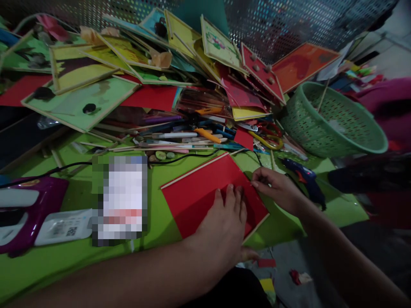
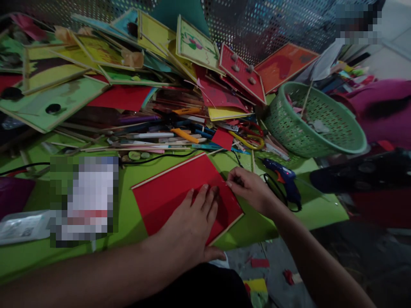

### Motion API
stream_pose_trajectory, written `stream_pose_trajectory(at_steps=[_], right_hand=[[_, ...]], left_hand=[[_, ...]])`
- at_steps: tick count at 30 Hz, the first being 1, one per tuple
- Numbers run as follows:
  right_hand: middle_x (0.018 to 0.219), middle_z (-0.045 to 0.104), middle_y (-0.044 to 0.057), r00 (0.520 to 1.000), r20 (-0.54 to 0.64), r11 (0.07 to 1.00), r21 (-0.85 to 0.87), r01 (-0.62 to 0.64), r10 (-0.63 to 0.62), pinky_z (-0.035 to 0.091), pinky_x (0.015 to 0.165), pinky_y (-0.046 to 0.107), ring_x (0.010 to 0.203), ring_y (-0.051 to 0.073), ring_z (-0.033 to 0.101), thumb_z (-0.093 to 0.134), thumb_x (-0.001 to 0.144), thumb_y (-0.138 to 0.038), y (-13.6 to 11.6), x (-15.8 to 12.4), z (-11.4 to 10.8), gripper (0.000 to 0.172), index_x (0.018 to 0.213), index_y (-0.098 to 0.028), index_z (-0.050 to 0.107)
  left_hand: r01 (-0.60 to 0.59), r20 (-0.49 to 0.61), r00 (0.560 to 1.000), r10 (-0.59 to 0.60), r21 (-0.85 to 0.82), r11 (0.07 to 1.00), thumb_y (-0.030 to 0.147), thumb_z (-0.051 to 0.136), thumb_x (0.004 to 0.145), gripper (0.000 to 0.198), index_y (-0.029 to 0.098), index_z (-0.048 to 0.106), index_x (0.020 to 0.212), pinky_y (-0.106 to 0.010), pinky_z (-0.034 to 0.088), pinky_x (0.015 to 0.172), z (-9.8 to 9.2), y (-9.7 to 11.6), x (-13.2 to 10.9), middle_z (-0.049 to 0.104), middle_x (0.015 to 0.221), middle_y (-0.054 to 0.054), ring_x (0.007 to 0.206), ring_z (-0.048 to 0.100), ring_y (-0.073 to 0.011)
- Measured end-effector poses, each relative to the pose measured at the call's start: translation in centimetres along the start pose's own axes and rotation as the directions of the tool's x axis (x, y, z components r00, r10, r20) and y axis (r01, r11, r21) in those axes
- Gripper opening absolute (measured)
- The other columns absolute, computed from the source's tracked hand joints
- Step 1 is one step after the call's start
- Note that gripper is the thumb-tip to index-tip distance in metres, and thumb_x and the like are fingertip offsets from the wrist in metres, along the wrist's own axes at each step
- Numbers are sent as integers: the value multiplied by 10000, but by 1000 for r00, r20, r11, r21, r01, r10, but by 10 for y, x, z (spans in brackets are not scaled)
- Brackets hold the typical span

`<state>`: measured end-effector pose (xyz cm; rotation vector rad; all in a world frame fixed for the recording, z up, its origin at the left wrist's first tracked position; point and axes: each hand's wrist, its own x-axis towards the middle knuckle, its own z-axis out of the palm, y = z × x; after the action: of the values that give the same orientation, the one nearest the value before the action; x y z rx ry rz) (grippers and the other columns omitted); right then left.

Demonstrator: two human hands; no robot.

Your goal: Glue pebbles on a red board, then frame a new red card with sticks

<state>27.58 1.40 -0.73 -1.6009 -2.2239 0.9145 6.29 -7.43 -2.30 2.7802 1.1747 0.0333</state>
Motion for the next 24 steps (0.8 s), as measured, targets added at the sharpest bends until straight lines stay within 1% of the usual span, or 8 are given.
stream_pose_trajectory(at_steps=[7, 13, 19, 24], right_hand=[[678, 576, -15, 1000, 10, 997, 69, -23, 23, 424, 580, 262, 633, 153, 516, 608, 899, -421, 7, -1, 1, 218, 785, -237, 579], [684, 562, -18, 1000, 7, 994, 111, -19, 19, 423, 580, 267, 636, 155, 500, 627, 893, -459, 12, -2, 2, 245, 796, -240, 579], [691, 544, -21, 1000, 8, 987, 162, -17, 16, 404, 579, 267, 632, 147, 478, 637, 893, -465, 19, -2, 3, 256, 806, -232, 579], [678, 536, -21, 1000, 6, 983, 179, -27, 27, 399, 576, 271, 625, 145, 465, 659, 875, -533, 20, -2, 3, 326, 793, -229, 574]], left_hand=[[-6, 12, 1000, 6, -34, 999, 862, 477, 863, 1067, 25, 499, 1524, -563, 435, 1124, -3, -2, 2, 400, 1609, -272, 1474, 410, -451], [2, -40, 999, -3, -26, 1000, 857, 465, 873, 1066, 6, 506, 1513, -556, 441, 1118, -1, -2, 1, 407, 1602, -281, 1461, 426, -449], [-9, -11, 1000, 8, -41, 999, 844, 438, 895, 1043, 9, 501, 1517, -562, 439, 1120, -3, -3, 2, 385, 1611, -286, 1471, 416, -454], [-7, 26, 1000, 9, -60, 998, 838, 469, 889, 1041, 17, 486, 1529, -557, 433, 1124, -4, -4, 3, 374, 1616, -283, 1476, 412, -449]])
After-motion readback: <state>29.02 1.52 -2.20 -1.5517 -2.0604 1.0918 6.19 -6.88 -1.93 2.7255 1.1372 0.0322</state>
